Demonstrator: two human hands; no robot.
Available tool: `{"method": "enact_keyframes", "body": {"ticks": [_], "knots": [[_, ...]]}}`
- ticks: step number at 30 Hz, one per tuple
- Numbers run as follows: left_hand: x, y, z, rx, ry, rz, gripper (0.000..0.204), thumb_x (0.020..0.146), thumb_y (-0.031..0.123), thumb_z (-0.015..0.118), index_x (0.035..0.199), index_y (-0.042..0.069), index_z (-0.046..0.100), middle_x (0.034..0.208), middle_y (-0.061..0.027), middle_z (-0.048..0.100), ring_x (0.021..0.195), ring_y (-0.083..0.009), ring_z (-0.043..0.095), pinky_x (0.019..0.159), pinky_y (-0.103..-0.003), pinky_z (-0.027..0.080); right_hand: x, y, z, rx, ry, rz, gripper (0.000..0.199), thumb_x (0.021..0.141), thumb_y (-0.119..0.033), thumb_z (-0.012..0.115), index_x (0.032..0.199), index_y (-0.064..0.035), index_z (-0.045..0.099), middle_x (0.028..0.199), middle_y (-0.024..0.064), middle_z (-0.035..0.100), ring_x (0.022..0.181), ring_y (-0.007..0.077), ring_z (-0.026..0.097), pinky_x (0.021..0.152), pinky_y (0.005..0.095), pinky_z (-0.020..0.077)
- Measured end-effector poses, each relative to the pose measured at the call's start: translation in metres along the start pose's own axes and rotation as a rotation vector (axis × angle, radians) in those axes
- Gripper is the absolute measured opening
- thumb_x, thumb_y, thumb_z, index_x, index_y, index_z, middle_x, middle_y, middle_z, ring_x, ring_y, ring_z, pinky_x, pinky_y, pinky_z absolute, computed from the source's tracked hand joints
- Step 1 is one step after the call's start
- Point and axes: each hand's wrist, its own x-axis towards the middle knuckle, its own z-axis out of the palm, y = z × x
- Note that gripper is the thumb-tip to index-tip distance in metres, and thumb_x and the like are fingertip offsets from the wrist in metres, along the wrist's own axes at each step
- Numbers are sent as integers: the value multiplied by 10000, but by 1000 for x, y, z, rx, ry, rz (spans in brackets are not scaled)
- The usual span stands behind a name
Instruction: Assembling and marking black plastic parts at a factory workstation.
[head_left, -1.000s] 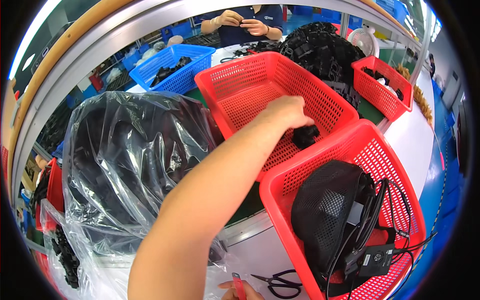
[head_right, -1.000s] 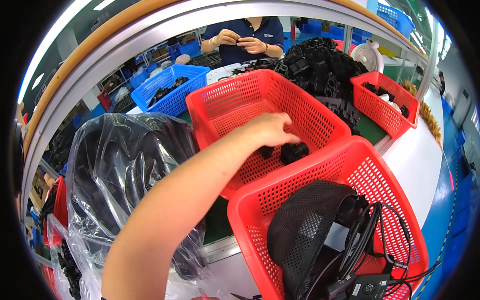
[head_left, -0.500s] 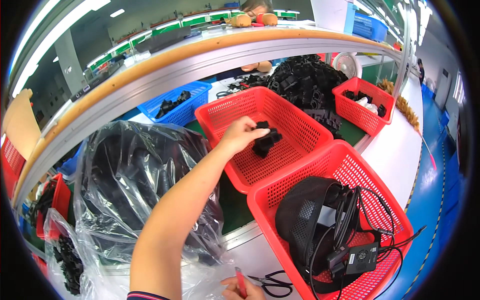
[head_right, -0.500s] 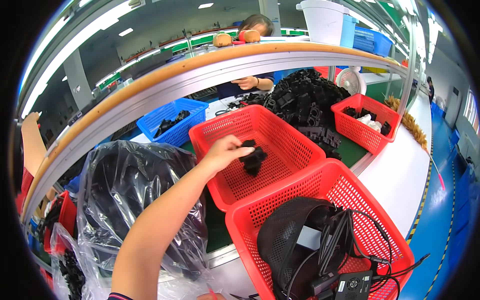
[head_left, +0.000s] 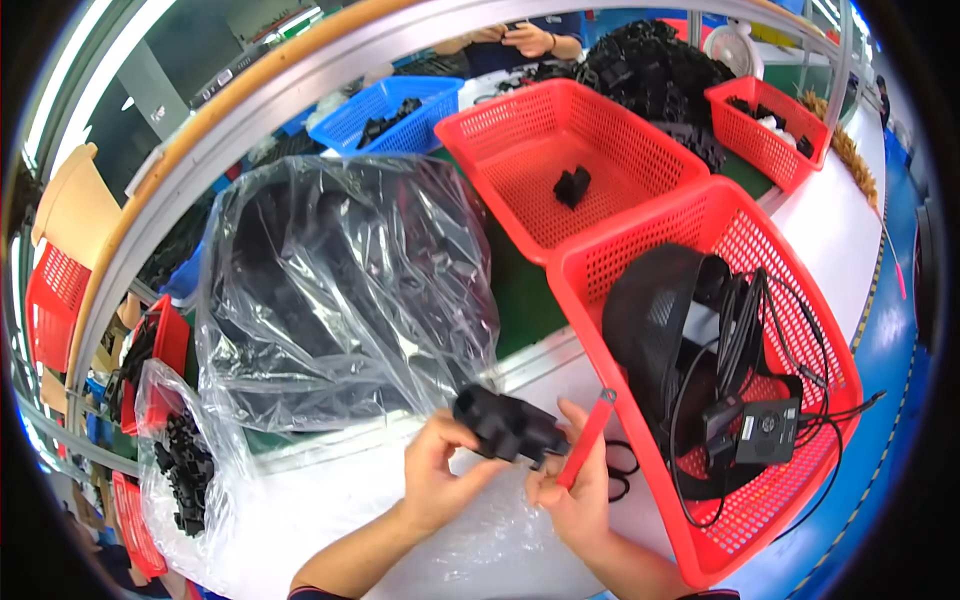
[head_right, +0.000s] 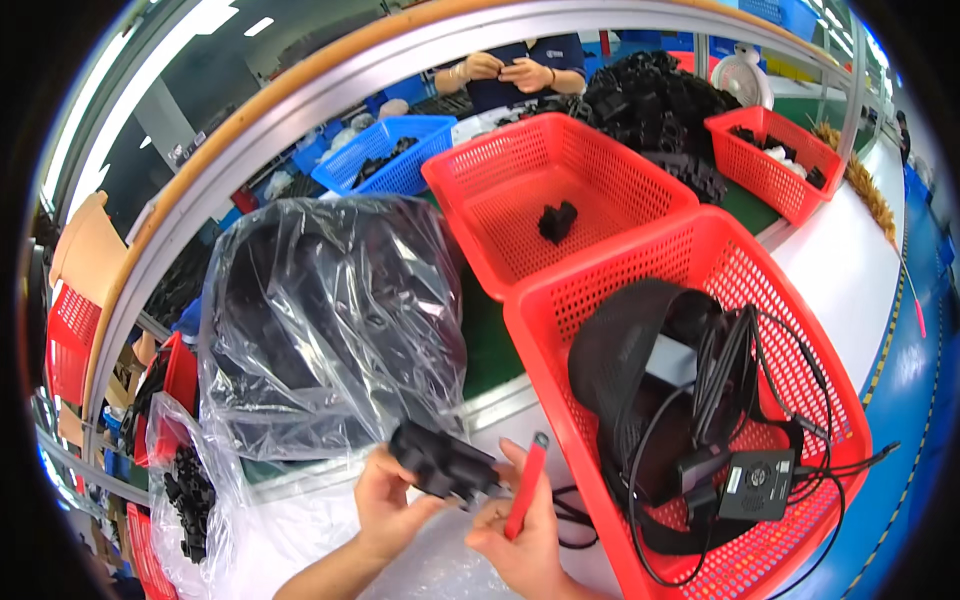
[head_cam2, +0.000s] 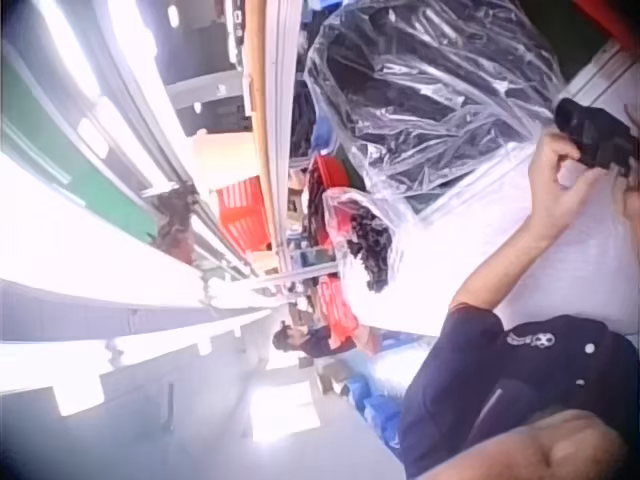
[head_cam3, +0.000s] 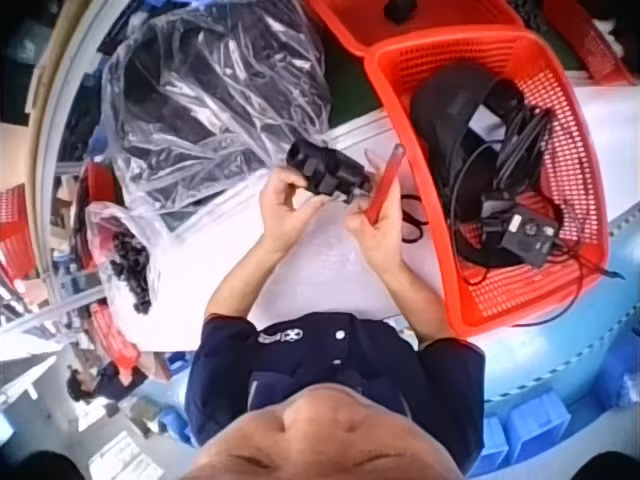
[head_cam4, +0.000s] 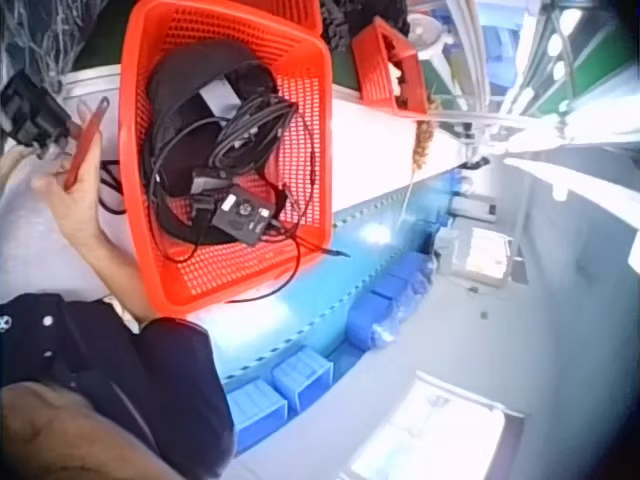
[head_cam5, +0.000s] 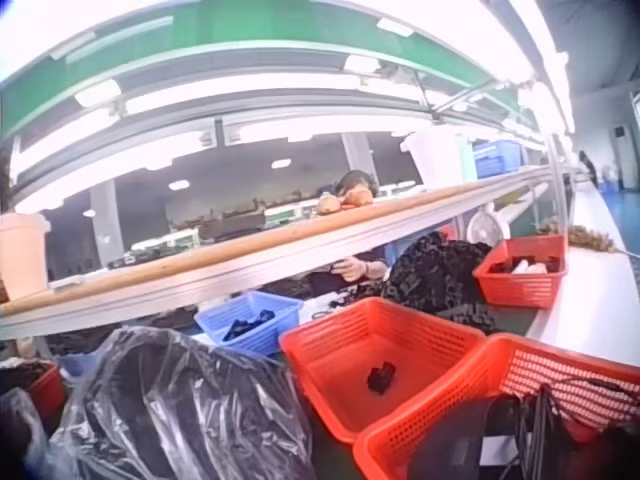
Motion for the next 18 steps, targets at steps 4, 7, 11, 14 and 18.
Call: {"method": "enact_keyframes", "body": {"ticks": [4,7,11,14,18], "knots": [[-25,6,7,225,-22,43,346,668,102,754,908,18,519,1094,-158,558,991,-247,572,807,-323,467,4,-4,-12,-200,-205,59,621,688,-44,742,1204,-28,397,1101,59,452,930,110,486,750,239,423],[-18,21,6,-191,145,68,475,668,172,769,1040,-2,530,1126,-155,548,998,-244,572,812,-333,477,6,-7,-13,-285,-226,-49,588,627,-77,791,1128,-39,484,1055,63,460,946,137,485,771,253,421],[-14,31,-24,116,-149,-87,558,693,227,752,1157,12,529,1089,-131,560,934,-221,586,779,-312,501,3,4,-18,-547,-261,-152,644,557,-178,840,1100,-60,513,1049,72,442,963,156,470,768,266,417],[-20,40,-22,36,-126,-384,442,715,185,729,1088,5,575,1047,-116,577,905,-202,587,747,-289,508,3,13,-18,-699,-305,-350,745,538,-258,849,1148,-59,471,1067,83,428,904,143,485,712,246,419],[-13,45,-26,263,-83,-35,384,677,95,744,1027,16,606,1031,-123,587,904,-202,586,740,-274,492,1,4,-6,-224,-167,-31,829,552,-307,838,1204,-33,407,1118,99,408,705,99,490,557,181,378]]}}
